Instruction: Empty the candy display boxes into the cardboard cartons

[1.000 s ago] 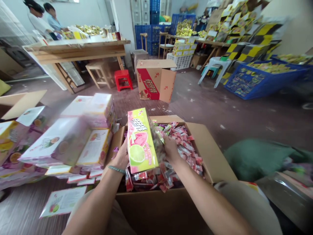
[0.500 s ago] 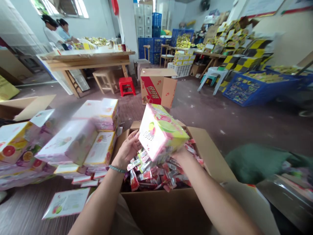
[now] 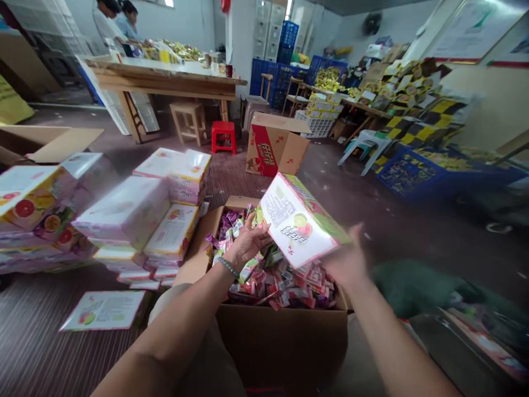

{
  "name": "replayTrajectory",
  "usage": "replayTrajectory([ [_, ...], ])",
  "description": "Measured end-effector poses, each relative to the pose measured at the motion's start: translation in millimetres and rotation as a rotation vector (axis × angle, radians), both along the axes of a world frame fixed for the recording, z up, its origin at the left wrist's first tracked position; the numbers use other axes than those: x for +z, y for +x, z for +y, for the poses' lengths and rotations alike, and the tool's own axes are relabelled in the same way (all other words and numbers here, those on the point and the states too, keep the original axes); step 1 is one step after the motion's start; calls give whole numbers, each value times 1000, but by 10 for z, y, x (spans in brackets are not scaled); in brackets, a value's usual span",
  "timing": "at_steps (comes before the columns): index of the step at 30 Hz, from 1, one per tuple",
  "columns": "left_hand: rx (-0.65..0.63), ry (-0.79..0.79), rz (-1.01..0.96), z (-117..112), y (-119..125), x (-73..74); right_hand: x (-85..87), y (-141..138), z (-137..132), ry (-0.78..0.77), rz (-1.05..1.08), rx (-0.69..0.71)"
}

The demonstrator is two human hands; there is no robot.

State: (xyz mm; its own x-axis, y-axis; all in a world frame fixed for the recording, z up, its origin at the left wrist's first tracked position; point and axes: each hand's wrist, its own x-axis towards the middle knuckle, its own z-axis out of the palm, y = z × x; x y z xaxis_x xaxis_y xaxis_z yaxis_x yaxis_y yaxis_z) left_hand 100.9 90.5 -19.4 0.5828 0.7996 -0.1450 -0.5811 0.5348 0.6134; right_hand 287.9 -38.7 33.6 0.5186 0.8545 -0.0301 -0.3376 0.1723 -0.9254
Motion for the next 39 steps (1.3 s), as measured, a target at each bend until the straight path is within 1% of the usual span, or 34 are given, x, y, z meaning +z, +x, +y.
replayTrajectory([
  [2,19,21,-21,-53,33,40,45,11,-246,22,-99,-29],
  [4,21,56,-47,-124,62,78,80,-27,-440,31,-324,-171],
  [5,19,78,-56,-161,70,96,99,-63,-506,8,-462,-245],
  [7,2,137,-50,-222,63,120,138,-143,-578,-57,-692,-365],
  [8,-7,180,-33,-238,45,124,153,-172,-587,-62,-764,-421],
  [9,-11,230,-3,-244,19,120,161,-187,-583,-41,-812,-466],
  [11,9,316,117,-219,-51,88,142,-160,-551,22,-840,-491],
  [13,72,357,295,-159,-126,29,81,-70,-507,37,-791,-498],
  [15,117,393,463,-87,-185,-41,14,42,-464,20,-711,-534],
  [17,138,488,618,-21,-220,-104,-17,137,-431,35,-582,-553],
  [19,208,619,809,32,-238,-154,6,210,-419,81,-388,-488],
  [21,328,762,1020,70,-243,-193,58,281,-448,119,-164,-386],
  [22,368,831,1115,85,-243,-212,80,325,-484,108,-67,-346],
  [24,389,944,1266,107,-239,-246,89,440,-603,4,92,-298],
  [25,373,981,1327,116,-235,-259,73,510,-685,-64,148,-295],
  [27,329,1011,1416,139,-230,-275,20,663,-890,-167,188,-301],
  [29,284,1005,1474,178,-228,-276,-19,811,-1133,-200,171,-298],
  [31,244,976,1519,246,-230,-282,-4,935,-1401,-200,163,-338],
  [33,231,940,1557,341,-229,-316,63,1041,-1696,-192,170,-430],
  [36,203,923,1591,495,-214,-431,161,1208,-2220,-185,190,-626],
  [38,115,956,1591,560,-172,-500,161,1331,-2600,-217,210,-778],
  [39,79,982,1592,565,-129,-509,139,1387,-2781,-246,219,-844],
])
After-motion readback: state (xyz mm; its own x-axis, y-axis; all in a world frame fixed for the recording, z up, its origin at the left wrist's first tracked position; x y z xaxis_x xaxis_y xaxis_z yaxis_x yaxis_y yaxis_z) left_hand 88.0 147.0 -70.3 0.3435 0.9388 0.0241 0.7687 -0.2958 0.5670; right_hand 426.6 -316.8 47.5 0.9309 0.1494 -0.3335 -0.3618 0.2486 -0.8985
